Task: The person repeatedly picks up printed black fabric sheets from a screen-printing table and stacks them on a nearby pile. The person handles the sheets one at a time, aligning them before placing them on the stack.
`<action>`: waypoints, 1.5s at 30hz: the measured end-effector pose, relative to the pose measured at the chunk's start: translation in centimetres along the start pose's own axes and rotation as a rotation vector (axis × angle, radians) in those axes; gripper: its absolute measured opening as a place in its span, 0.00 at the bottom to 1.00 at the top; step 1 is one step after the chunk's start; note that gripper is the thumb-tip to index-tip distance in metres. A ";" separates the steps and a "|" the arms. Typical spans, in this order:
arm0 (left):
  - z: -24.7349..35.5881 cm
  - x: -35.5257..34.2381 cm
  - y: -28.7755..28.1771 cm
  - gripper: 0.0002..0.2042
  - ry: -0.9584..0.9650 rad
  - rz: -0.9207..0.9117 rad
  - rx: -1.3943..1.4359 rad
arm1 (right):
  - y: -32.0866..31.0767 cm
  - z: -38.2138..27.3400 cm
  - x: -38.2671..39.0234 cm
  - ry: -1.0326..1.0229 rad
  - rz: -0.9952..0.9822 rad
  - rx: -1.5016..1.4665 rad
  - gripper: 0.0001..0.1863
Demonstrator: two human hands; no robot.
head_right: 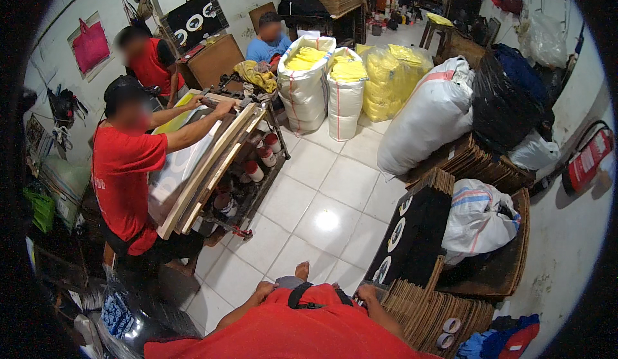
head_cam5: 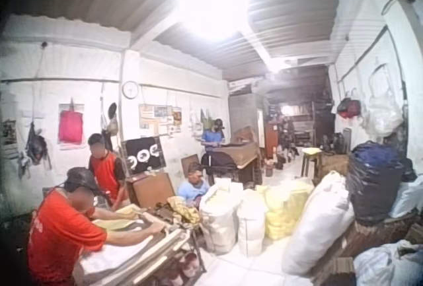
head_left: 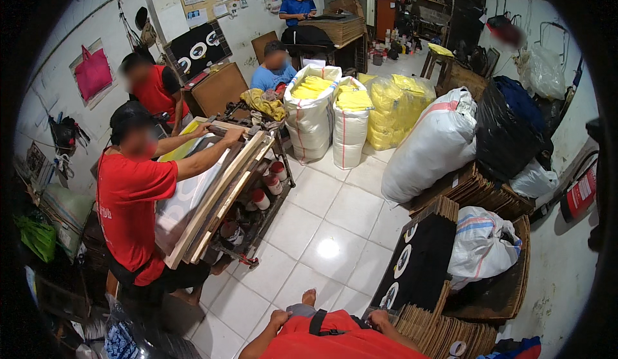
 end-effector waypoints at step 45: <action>-1.6 -3.5 0.6 0.26 0.077 -0.034 -0.248 | -1.7 0.3 0.0 0.159 -0.028 -0.895 0.12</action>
Point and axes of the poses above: each hand's wrist, its own x-axis away from the middle knuckle, its own y-axis out of the palm, z = x × y, the point moved 7 cm from there along -x, towards the middle knuckle, and after that the axes turned 15 degrees about x, right-handed, at the moved point
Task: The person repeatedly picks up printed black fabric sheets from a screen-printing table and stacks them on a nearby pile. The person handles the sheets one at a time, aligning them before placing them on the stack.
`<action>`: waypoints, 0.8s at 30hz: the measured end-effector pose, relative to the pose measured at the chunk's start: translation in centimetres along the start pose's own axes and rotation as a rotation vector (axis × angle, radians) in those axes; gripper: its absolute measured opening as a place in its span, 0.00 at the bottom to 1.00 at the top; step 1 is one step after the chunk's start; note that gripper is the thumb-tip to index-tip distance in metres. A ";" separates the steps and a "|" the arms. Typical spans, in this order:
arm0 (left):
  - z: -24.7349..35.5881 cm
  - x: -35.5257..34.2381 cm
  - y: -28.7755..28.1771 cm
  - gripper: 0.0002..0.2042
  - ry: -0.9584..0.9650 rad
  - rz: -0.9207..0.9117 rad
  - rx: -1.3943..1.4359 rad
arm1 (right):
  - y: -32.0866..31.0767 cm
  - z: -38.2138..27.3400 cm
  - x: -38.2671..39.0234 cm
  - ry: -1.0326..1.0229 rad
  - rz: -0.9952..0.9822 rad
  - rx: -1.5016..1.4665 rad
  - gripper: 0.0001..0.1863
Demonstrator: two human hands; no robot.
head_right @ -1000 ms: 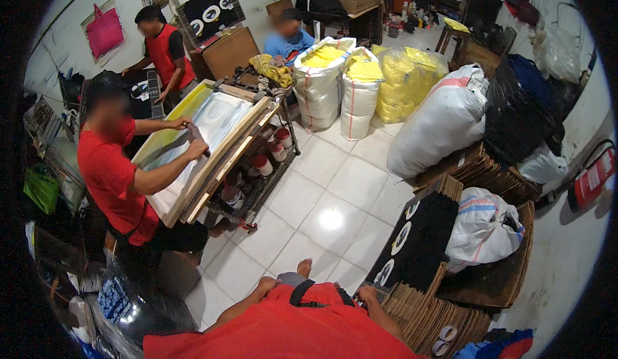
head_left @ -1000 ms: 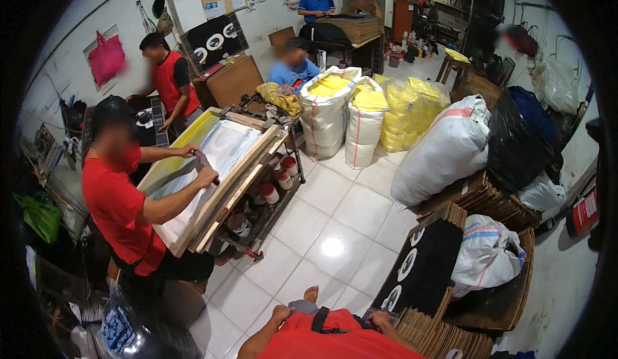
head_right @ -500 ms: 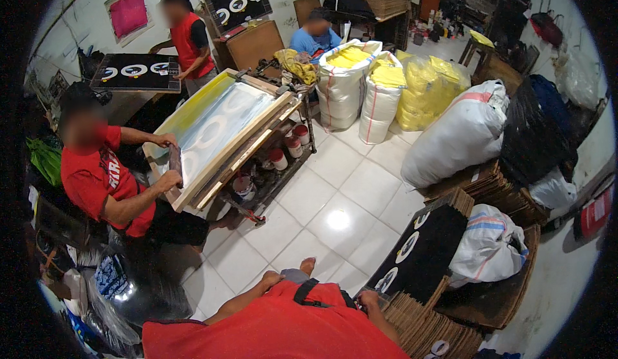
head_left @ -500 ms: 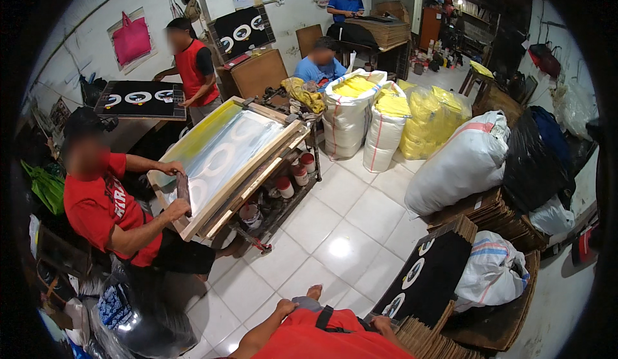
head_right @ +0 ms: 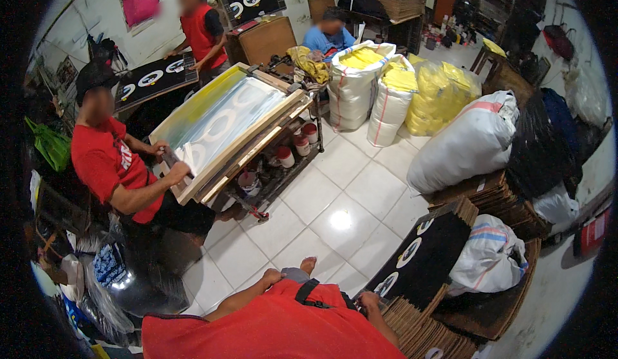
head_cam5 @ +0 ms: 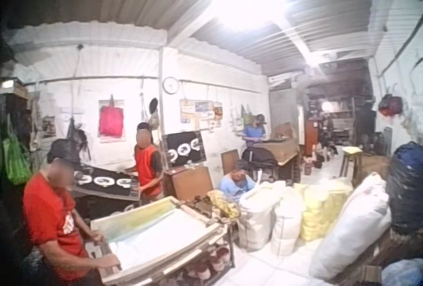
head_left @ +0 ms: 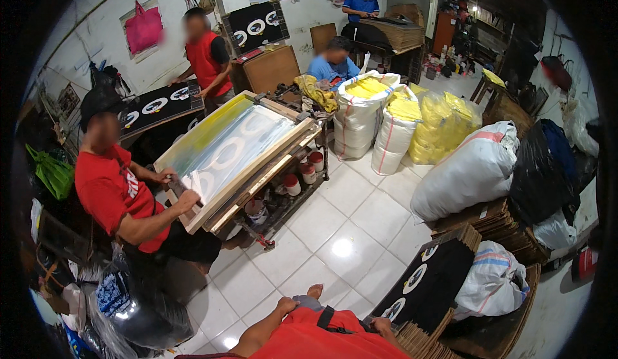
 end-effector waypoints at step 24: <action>-0.4 0.5 0.4 0.27 -0.068 0.007 0.112 | -1.6 -3.6 4.9 0.082 0.081 -0.026 0.09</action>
Point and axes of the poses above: each hand's wrist, its own x-axis away from the middle knuckle, its own y-axis out of the palm, z = x × y, the point moved 7 cm from there along -x, towards the middle knuckle, and after that the axes turned 15 degrees about x, right-handed, at the moved point
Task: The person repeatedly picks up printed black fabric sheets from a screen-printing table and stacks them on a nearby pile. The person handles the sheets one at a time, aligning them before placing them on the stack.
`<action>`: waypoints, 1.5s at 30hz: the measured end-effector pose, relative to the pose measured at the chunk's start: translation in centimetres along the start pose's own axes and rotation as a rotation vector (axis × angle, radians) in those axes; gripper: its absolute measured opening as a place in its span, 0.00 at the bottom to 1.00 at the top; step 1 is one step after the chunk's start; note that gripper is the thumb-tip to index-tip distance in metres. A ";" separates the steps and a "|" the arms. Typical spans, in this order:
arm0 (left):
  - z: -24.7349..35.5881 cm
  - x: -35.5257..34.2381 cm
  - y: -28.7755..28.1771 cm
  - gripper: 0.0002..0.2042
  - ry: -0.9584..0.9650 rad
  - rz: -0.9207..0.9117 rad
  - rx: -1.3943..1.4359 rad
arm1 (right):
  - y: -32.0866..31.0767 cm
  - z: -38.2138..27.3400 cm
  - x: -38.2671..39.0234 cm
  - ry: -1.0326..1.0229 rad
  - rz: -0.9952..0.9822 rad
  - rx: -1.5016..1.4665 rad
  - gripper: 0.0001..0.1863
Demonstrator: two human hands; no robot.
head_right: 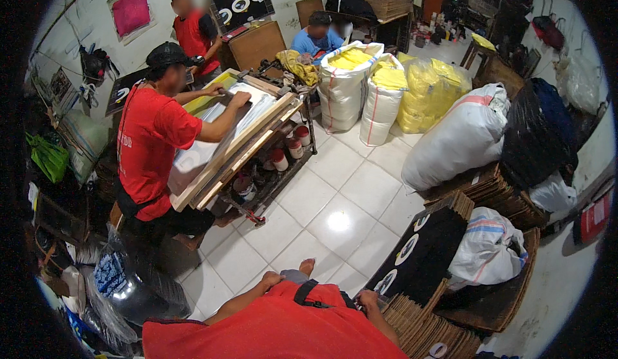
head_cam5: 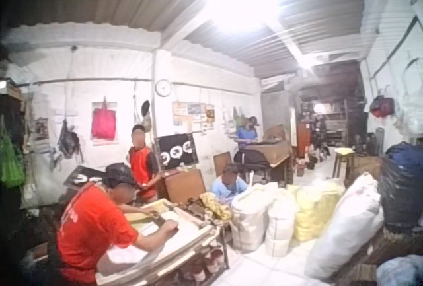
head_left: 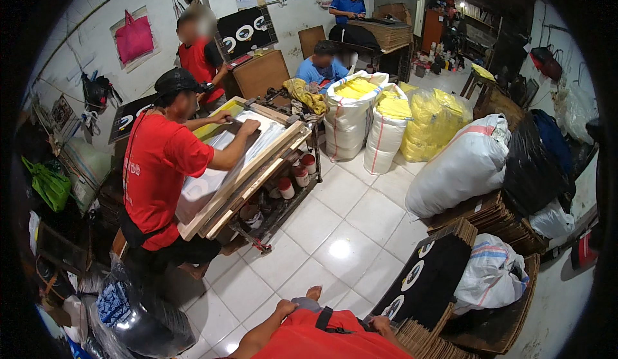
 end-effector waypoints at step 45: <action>2.3 2.0 -0.9 0.22 -0.026 0.059 0.034 | 1.6 2.5 -6.0 -0.301 0.063 0.509 0.10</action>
Point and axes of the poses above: each hand's wrist, its own x-axis away from the middle knuckle, its own y-axis out of the palm, z = x × y, the point moved 7 cm from there along -x, towards the middle knuckle, and after that the axes turned 15 degrees about x, right-handed, at the moved point
